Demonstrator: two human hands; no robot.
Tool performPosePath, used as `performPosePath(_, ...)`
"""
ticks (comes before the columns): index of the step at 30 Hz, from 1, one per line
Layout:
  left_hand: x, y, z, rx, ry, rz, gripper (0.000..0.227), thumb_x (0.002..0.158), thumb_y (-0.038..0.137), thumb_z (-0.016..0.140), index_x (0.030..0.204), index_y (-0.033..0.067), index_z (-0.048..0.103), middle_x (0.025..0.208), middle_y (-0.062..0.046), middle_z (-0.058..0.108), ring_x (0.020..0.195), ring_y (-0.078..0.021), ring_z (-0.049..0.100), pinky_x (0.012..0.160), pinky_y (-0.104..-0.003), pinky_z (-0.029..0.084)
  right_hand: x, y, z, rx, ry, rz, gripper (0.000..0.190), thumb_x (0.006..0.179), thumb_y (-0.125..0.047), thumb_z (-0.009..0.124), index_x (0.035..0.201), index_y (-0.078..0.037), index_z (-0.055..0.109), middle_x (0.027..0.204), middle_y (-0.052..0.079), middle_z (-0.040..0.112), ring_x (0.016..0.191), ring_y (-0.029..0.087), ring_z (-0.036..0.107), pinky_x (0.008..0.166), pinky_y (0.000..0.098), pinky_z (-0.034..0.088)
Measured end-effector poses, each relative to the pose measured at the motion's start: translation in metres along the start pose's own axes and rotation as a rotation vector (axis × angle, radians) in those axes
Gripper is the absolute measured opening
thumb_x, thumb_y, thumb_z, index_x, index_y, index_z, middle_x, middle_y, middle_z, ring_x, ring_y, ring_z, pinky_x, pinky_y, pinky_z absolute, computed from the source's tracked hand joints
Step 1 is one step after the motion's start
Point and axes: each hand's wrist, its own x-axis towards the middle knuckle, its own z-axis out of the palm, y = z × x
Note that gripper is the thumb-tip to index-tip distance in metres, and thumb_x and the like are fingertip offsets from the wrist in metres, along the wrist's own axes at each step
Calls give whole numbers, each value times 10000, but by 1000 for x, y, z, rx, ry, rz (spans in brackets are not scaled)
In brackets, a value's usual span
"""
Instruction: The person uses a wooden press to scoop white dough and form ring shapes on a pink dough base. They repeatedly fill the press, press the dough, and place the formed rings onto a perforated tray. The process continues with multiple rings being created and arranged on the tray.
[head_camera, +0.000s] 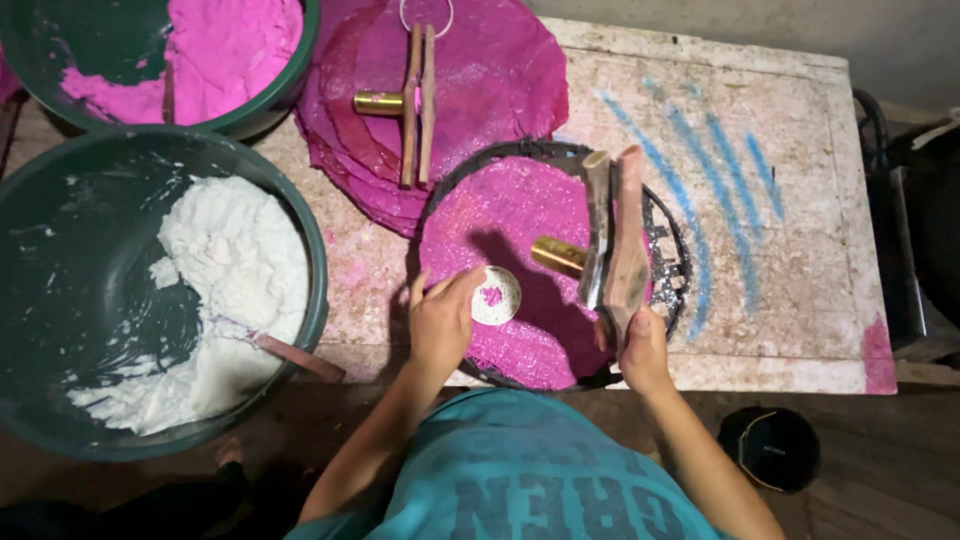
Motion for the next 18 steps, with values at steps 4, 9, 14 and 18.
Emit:
performPosePath(4, 9, -4, 2, 166, 11, 6, 127, 907, 178, 727, 1030, 147, 742, 1066, -19, 736, 1133, -213, 654, 1124, -479, 393, -8, 13, -1, 63, 21, 16, 830, 981, -770, 359, 1079, 25, 577, 703, 84, 589, 581, 152, 549, 514, 293, 419)
performPosePath(9, 3, 6, -14, 312, -43, 66, 225, 790, 151, 723, 1010, 178, 760, 1307, -105, 632, 1293, -309, 502, 1085, -505, 315, -19, 25, -8, 119, 61, 3, 809, 977, -759, 379, 1090, 25, 542, 689, 100, 556, 567, 165, 527, 510, 304, 411)
performPosePath(14, 3, 12, -20, 213, -176, -56, 792, 746, 258, 788, 1457, 68, 496, 1392, -152, 557, 1344, -319, 434, 1108, -571, 218, -25, 27, -10, 118, 98, -14, 786, 1001, -741, 374, 1038, 25, 545, 708, 108, 561, 587, 173, 528, 524, 304, 404)
performPosePath(18, 6, 12, -5, 242, -254, -109, 1267, 580, 434, 919, 1543, -8, 224, 1389, -214, 515, 1325, -353, 401, 1081, -608, 170, -24, 24, -8, 143, 100, -12, 775, 1011, -727, 376, 1008, 27, 553, 702, 110, 565, 595, 178, 539, 541, 312, 427)
